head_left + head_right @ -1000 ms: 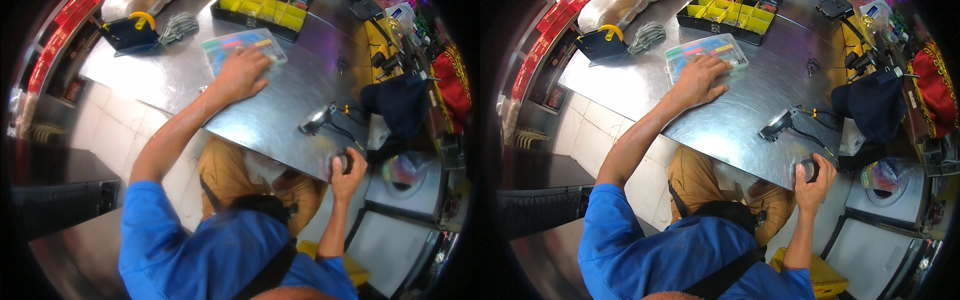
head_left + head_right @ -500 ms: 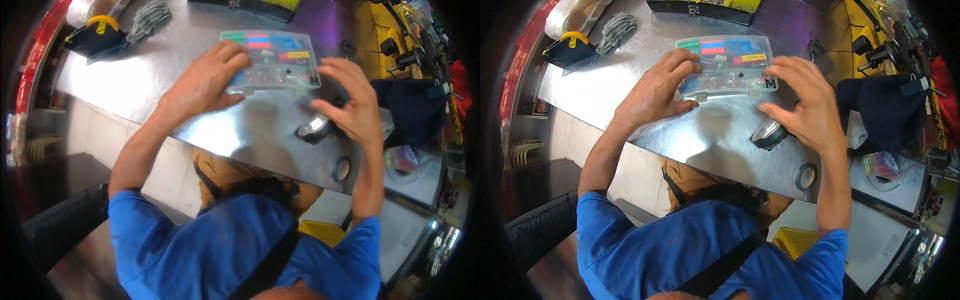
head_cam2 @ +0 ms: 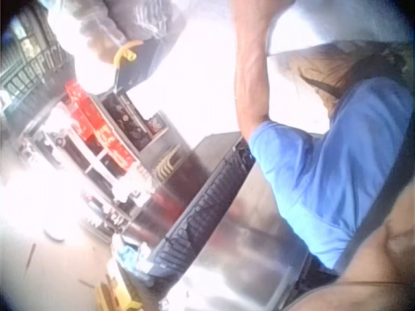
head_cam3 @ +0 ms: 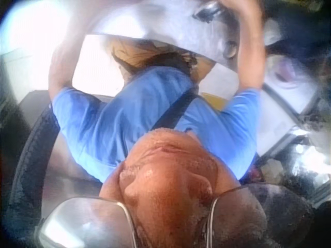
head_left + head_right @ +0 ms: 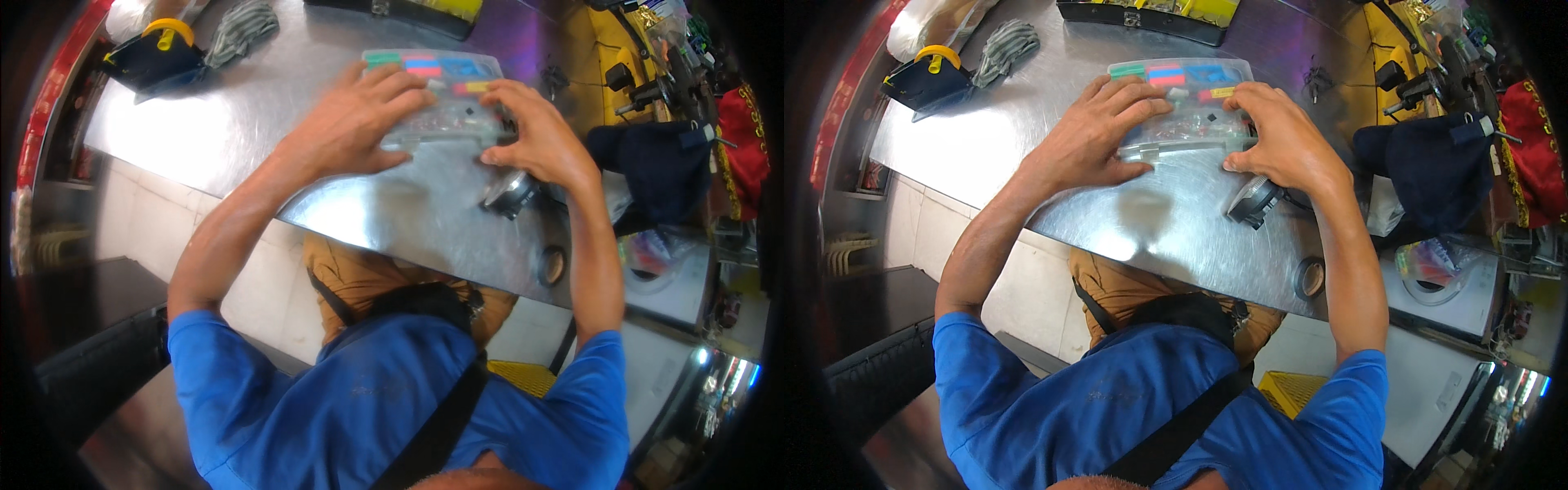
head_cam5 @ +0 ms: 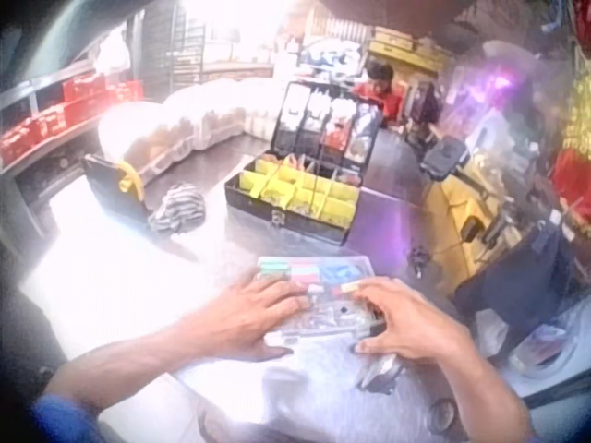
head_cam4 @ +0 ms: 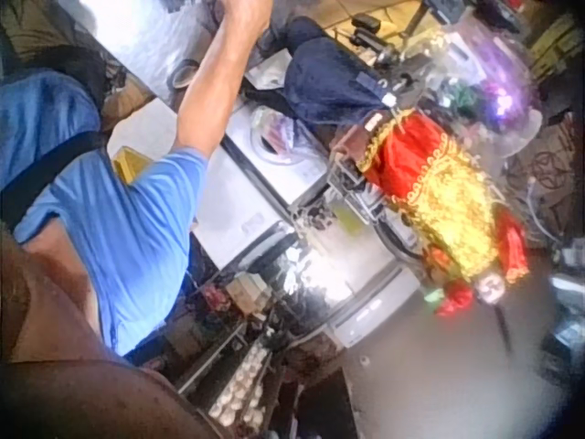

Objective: The person manipulates a small white plastic component and a wire, then retrieves a red toolbox and a clear plastic container from a refrigerator. They open the container to access small parts and continue working on the wire and component on a metal table.

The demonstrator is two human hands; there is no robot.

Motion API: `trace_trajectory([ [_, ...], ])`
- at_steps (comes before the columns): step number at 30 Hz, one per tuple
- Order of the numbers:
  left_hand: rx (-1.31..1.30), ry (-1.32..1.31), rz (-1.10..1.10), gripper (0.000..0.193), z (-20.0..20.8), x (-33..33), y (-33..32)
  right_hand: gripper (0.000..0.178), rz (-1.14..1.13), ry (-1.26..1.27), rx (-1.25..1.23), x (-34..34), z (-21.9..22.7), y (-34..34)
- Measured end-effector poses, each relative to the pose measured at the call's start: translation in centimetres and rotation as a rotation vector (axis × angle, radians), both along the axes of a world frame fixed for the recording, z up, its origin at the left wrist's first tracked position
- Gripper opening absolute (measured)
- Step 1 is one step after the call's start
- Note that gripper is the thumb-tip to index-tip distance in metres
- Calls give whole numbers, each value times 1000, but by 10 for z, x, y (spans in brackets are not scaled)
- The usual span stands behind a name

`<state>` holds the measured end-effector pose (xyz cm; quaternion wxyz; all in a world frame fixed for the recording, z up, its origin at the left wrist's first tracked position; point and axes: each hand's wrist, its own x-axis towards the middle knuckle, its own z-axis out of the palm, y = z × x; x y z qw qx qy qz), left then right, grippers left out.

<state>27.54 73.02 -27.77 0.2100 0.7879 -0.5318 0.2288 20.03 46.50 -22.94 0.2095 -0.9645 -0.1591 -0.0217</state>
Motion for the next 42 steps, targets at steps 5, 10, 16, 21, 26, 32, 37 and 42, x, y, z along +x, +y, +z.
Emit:
trace_trajectory([
  [5,23,82,-145,40,-13,13,6,50,-28,56,1,6,11,7],
  [10,-27,130,-220,39,-11,22,6,51,-82,-16,1,2,4,10],
  [16,-146,42,-268,36,-3,30,9,61,-131,-38,176,-1,6,7],
  [21,-290,-191,-307,28,4,54,3,68,-162,-195,244,6,-3,2],
  [26,-504,23,-19,28,14,82,-10,62,-308,-566,476,17,-17,6],
  [32,-533,611,103,32,-19,105,-15,18,-222,-349,434,16,-21,5],
  [37,-530,678,91,32,-38,113,-18,12,-31,-237,228,41,-12,12],
  [42,-534,692,98,33,-45,115,-20,16,160,-187,129,74,-6,24],
])
